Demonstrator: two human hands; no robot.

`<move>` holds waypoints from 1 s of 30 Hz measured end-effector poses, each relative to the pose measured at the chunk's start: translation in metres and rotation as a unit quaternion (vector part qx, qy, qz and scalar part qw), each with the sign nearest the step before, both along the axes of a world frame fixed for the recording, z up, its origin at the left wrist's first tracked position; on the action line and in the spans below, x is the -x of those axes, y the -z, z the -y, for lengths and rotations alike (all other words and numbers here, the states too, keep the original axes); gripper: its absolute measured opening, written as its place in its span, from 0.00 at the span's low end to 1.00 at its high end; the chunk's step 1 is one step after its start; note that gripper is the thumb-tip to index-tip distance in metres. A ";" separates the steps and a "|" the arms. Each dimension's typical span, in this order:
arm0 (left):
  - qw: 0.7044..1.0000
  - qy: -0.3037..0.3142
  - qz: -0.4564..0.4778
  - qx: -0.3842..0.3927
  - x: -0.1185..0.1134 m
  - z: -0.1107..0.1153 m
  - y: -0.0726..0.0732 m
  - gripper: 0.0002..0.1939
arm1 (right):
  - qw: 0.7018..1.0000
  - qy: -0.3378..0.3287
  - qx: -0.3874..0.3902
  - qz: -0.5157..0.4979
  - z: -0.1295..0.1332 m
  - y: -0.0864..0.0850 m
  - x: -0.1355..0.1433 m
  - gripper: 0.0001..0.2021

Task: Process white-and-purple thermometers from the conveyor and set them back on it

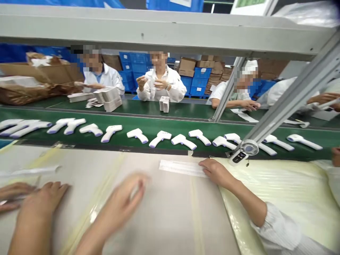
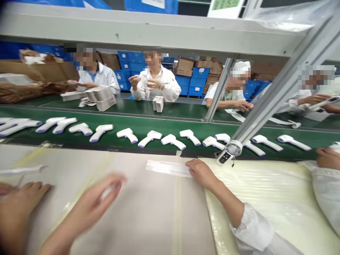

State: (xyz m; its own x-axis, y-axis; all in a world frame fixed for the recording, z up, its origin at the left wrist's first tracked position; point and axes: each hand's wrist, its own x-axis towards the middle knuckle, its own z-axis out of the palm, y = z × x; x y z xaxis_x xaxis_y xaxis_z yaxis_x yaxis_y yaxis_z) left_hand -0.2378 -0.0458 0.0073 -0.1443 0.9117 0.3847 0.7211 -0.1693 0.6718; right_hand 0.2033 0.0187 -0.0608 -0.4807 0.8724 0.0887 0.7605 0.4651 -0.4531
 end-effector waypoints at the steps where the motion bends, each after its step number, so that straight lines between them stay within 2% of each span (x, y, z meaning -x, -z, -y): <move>1: 0.999 0.051 -0.003 -0.002 -0.032 -0.032 -0.003 0.03 | 1.000 0.001 0.001 0.003 -0.001 -0.002 0.000 0.18; 3: 0.990 0.143 0.004 0.001 -0.091 -0.107 -0.009 0.13 | 1.000 0.009 0.001 0.005 -0.002 -0.009 0.002 0.17; 5: 0.982 0.187 0.014 0.022 -0.131 -0.174 -0.012 0.15 | 1.000 0.025 -0.002 -0.008 -0.004 -0.018 0.006 0.16; 7: 0.974 0.218 0.028 0.058 -0.150 -0.219 -0.010 0.10 | 0.998 0.042 0.007 -0.039 -0.006 -0.028 0.014 0.15; 9: 0.965 0.241 0.057 0.087 -0.154 -0.238 -0.003 0.04 | 0.995 0.052 0.037 -0.072 -0.011 -0.038 0.027 0.11; 11: 0.959 0.247 0.102 0.094 -0.151 -0.242 0.003 0.02 | 0.991 0.047 0.081 -0.091 -0.017 -0.045 0.044 0.08; 13: 0.958 0.230 0.152 0.079 -0.148 -0.237 0.004 0.04 | 0.988 0.032 0.118 -0.097 -0.023 -0.047 0.063 0.06; 16: 0.958 0.168 0.232 0.022 -0.144 -0.226 -0.002 0.14 | 0.984 0.009 0.150 -0.092 -0.034 -0.044 0.087 0.07; 18: 0.946 0.130 0.295 -0.016 -0.139 -0.213 -0.008 0.18 | 0.983 -0.002 0.162 -0.090 -0.039 -0.039 0.099 0.07; 20: 0.926 0.119 0.358 -0.032 -0.134 -0.193 -0.013 0.21 | 0.982 -0.007 0.168 -0.091 -0.044 -0.034 0.108 0.07; 23: 0.873 0.128 0.470 -0.009 -0.129 -0.159 -0.017 0.26 | 0.980 -0.012 0.169 -0.101 -0.047 -0.028 0.120 0.06; 25: 0.840 0.126 0.528 0.007 -0.126 -0.141 -0.016 0.25 | 0.977 -0.018 0.174 -0.119 -0.048 -0.024 0.125 0.06; 30: 0.810 0.111 0.576 0.023 -0.124 -0.126 -0.021 0.25 | 0.945 -0.027 0.234 -0.228 -0.047 -0.019 0.114 0.07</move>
State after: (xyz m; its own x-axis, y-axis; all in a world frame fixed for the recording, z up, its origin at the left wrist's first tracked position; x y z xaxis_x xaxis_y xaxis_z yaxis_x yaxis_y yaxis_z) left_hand -0.1135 0.0805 0.0281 -0.2139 0.9739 0.0753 -0.4323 -0.1635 0.8868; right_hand 0.0894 0.0654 -0.0421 -0.5302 0.8429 -0.0914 0.4174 0.1657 -0.8935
